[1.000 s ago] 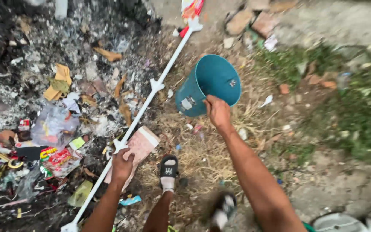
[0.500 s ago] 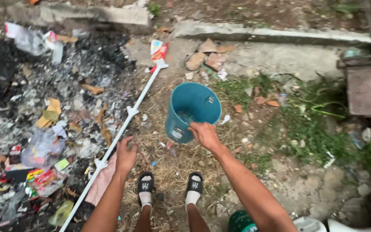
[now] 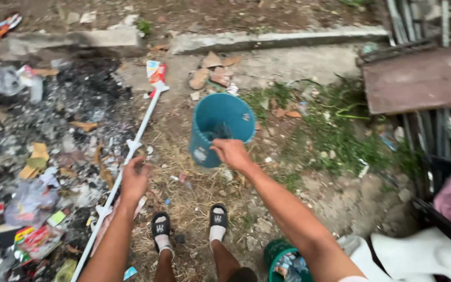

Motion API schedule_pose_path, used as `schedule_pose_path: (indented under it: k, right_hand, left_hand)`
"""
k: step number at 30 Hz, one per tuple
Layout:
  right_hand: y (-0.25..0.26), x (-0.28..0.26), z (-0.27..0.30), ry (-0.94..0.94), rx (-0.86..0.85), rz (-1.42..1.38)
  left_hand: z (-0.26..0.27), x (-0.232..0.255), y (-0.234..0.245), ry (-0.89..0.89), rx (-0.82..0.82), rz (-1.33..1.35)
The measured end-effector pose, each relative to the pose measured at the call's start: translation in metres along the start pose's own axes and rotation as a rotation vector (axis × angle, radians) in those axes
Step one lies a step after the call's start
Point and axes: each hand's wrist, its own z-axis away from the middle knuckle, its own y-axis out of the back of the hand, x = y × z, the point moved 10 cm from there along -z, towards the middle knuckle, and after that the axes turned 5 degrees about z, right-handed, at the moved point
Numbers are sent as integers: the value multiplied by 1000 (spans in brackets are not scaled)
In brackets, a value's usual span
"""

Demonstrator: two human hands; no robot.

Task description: Collecting trash and discarded items from an outdoor yard into buckets.

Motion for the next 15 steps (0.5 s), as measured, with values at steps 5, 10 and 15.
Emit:
schedule_pose_path:
  k: [5,10,15]
  right_hand:
    - [22,12,13,-104,-128,-167]
    - [21,91,11,-334,-16,-200]
    - [30,135,-50,-360,111,-392]
  left_hand:
    - [22,46,15,26,34,-169]
    - [46,63,38,89,79,-156]
    - [60,32,62,26,125,7]
